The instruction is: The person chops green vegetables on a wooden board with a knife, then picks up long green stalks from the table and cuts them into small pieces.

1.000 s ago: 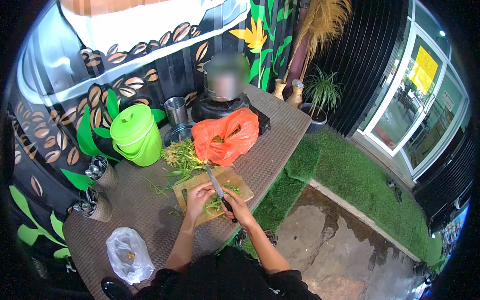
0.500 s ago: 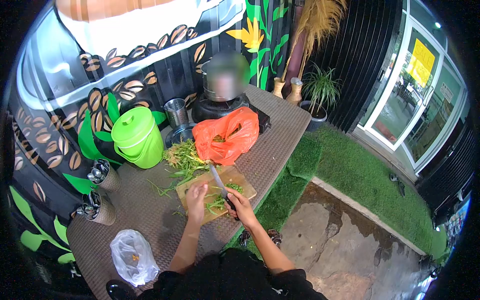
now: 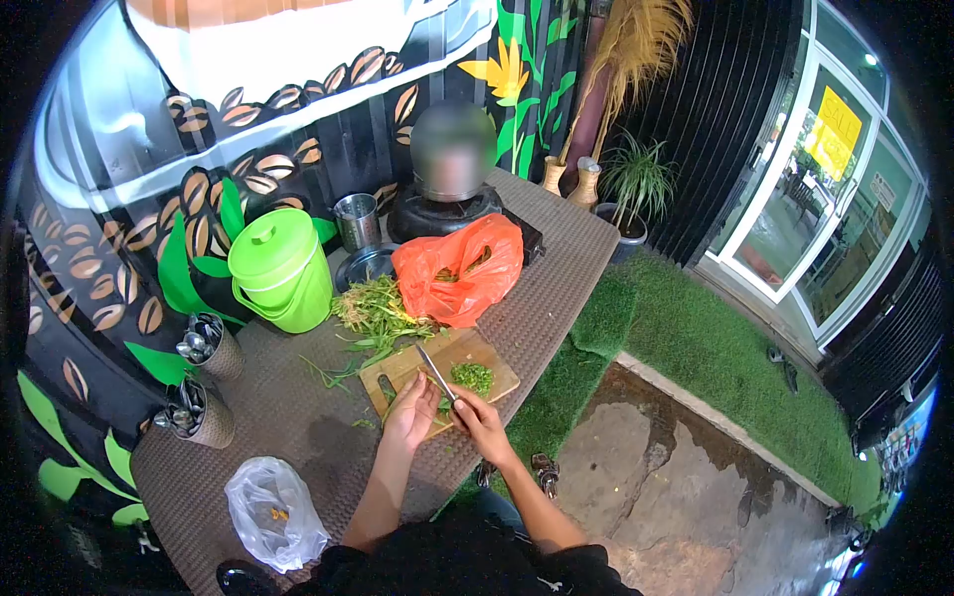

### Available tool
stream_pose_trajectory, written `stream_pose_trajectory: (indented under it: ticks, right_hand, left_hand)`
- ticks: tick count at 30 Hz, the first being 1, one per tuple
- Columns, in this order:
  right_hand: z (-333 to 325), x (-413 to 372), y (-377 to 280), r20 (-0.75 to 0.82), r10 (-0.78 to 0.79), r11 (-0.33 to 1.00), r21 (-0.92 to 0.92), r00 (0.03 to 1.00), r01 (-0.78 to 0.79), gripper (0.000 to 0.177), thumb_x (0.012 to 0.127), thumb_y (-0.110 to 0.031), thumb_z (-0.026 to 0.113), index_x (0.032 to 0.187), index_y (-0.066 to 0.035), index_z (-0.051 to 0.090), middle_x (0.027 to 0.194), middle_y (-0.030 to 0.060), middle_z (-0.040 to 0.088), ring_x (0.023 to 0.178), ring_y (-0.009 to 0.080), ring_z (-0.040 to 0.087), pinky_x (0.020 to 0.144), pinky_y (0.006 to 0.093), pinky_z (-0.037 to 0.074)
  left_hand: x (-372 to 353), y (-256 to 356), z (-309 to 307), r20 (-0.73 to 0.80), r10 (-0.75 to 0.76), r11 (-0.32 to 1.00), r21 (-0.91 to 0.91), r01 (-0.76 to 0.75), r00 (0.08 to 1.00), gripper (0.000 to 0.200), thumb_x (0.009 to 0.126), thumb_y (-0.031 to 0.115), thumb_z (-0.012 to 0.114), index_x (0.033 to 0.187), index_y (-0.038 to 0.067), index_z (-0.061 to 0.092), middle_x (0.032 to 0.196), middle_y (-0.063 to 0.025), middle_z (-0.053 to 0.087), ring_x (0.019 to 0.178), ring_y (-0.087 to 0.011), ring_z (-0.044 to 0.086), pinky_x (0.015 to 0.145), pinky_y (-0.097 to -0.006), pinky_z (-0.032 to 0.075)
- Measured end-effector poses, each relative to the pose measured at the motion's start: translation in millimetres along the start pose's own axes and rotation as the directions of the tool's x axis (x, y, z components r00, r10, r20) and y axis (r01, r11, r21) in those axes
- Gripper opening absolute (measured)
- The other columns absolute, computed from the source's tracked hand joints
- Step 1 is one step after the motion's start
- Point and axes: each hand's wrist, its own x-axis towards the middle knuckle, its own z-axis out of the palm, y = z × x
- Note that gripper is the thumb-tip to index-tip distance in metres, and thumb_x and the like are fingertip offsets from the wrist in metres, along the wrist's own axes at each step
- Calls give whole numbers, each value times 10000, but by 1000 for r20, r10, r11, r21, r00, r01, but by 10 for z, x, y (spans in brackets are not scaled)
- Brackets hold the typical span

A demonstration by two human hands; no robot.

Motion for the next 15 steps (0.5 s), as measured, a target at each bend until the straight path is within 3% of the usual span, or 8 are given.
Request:
stream_pose_trajectory:
  ticks: [3,5,13,15]
  right_hand:
    - [94,-54,-7,-40,26,995,-97,999,-29,362,982,-167,434,1327,-67,474,675,-41,409,592,45,363,524,184,303]
    - [145,-86,-23,-51,-40,979,-204,998,29,371,974,-155,450,1331,-59,471,724,-35,437,650,48,385,576,183,330]
    - [162,-78,57,-106,-58,991,-125,993,45,337,963,-142,470,1284,-45,503,760,-27,444,679,58,394,607,200,353]
    - [151,-45,81,-109,-73,991,-117,991,60,327,963,-140,471,1273,-45,511,761,-27,442,679,58,392,602,204,351]
  left_hand:
    - [-81,57,-5,-14,12,999,40,-11,1000,144,899,109,598,1027,60,553,972,-28,586,937,-146,560,906,-302,470]
    - [-133,91,-6,-29,14,998,55,-12,999,149,894,97,602,1026,59,543,970,-32,587,933,-150,562,901,-303,472]
    - [-102,54,10,-34,16,996,84,-13,999,147,876,55,617,979,61,513,968,-53,587,922,-171,572,889,-307,481]
    - [-79,48,12,11,21,985,174,-22,1000,114,915,94,568,1018,64,531,1007,-33,569,962,-135,549,899,-264,457]
